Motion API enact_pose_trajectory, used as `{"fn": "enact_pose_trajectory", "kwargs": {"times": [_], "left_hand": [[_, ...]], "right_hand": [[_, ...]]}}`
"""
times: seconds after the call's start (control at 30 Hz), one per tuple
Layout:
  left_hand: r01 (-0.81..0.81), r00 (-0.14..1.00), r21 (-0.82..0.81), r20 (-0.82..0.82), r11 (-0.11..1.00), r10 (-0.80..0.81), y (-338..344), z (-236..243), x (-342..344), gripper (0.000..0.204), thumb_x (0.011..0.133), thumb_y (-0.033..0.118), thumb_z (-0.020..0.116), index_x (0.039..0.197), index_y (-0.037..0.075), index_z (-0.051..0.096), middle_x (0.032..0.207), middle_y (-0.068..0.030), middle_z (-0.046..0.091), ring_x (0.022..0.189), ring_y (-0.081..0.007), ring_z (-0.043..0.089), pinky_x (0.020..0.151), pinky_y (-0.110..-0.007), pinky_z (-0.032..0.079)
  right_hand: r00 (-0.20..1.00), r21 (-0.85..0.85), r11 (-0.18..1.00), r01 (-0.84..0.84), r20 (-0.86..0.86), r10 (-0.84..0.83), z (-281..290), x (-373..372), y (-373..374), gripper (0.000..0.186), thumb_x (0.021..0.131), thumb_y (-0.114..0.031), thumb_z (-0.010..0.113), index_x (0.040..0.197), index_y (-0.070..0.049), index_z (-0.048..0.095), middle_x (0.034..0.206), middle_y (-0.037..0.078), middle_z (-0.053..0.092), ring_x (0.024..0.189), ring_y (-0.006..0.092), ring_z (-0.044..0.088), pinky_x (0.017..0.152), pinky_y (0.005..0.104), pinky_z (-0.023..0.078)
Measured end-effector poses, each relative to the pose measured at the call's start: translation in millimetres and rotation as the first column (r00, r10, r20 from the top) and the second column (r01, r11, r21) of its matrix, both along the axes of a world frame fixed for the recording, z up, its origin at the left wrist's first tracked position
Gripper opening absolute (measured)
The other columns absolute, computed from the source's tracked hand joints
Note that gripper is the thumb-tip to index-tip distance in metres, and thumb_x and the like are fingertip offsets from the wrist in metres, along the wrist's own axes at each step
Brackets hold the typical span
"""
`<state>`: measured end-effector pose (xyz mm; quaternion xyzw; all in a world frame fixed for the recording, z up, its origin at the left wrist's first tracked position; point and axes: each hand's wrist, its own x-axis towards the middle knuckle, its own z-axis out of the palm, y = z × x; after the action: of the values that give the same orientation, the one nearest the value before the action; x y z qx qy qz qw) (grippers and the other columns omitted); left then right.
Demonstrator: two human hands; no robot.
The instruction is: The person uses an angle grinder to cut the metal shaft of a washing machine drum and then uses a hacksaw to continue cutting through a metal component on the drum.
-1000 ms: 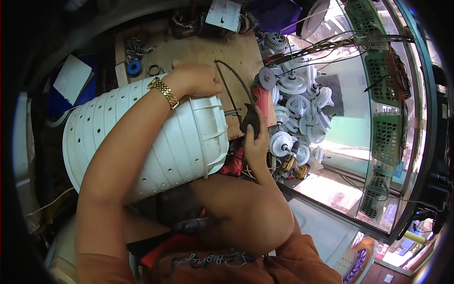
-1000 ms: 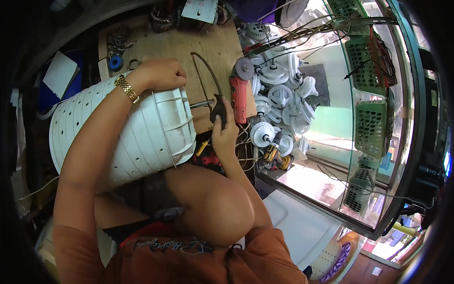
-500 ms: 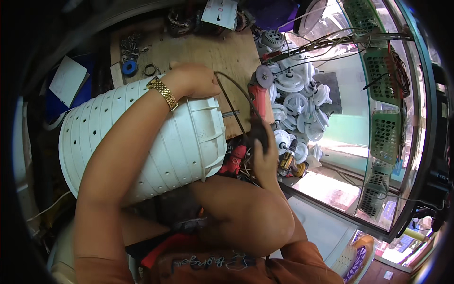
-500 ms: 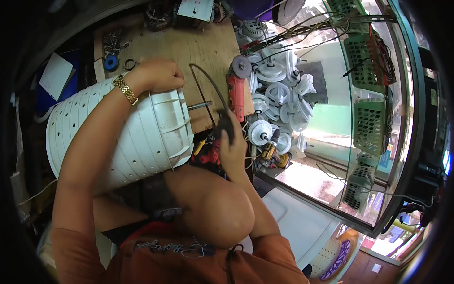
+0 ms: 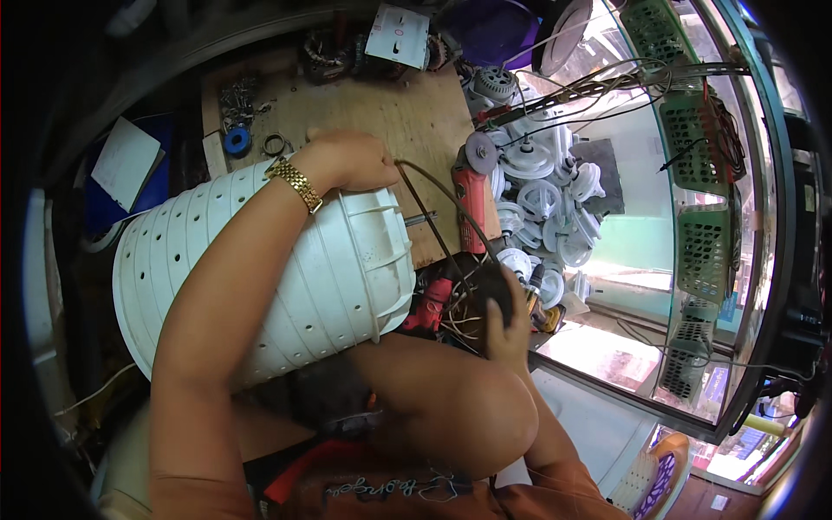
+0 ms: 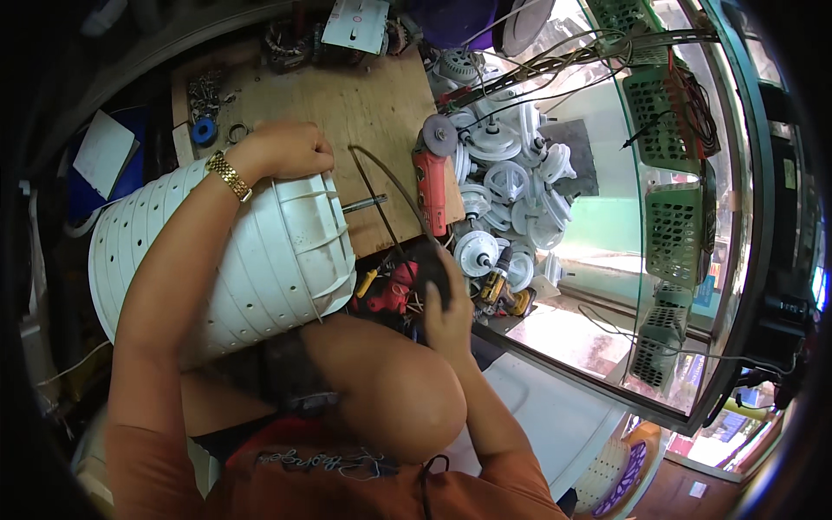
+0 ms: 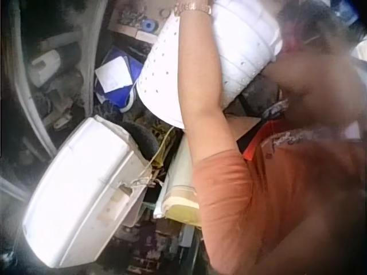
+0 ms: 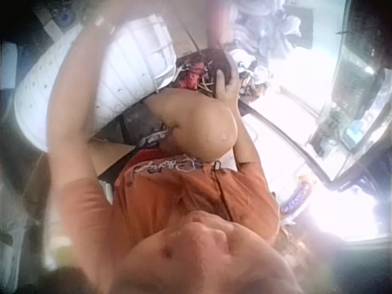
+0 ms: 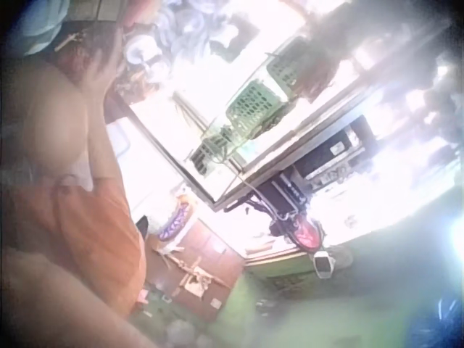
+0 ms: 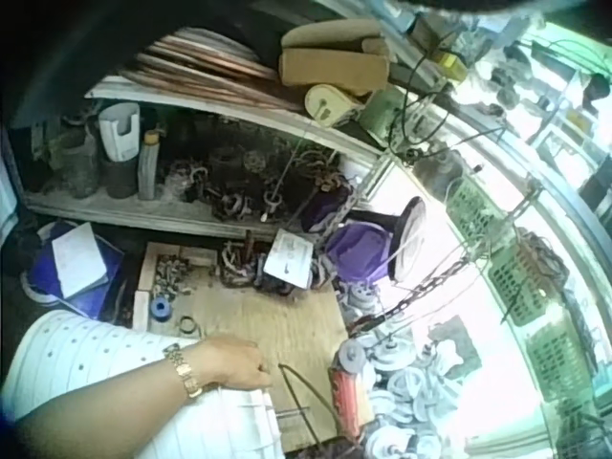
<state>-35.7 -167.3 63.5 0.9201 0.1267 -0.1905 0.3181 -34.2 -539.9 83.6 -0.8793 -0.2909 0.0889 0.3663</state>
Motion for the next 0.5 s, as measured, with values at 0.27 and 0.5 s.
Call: {"fn": "enact_pose_trajectory", "kwargs": {"times": [0.27, 0.5], "left_hand": [[0.082, 0.997, 0.034, -0.009, 0.996, -0.082, -17.9, 17.0, 17.7, 0.033, 0.085, 0.038, 0.057, 0.103, 0.025, 0.081, 0.103, -0.0037, 0.078, 0.100, -0.0284, 0.072, 0.092, -0.053, 0.047], [0.042, 0.999, -0.018, -0.015, 0.999, -0.042, 0.6, -3.4, -2.0, 0.034, 0.086, 0.038, 0.056, 0.105, 0.023, 0.080, 0.104, -0.0031, 0.078, 0.100, -0.0269, 0.072, 0.091, -0.052, 0.049]], "right_hand": [[0.995, 0.143, 0.988, 0.065, 0.062, -0.074, -60.3, 31.3, 59.4, 0.051, 0.098, -0.002, 0.056, 0.148, -0.001, 0.048, 0.139, 0.023, 0.061, 0.124, 0.0313, 0.063, 0.104, 0.0365, 0.046], [0.964, 0.143, 0.979, 0.148, -0.243, -0.111, -13.5, -35.8, -32.1, 0.051, 0.098, -0.002, 0.054, 0.149, -0.002, 0.048, 0.144, 0.022, 0.057, 0.126, 0.0260, 0.062, 0.105, 0.0381, 0.049]]}}
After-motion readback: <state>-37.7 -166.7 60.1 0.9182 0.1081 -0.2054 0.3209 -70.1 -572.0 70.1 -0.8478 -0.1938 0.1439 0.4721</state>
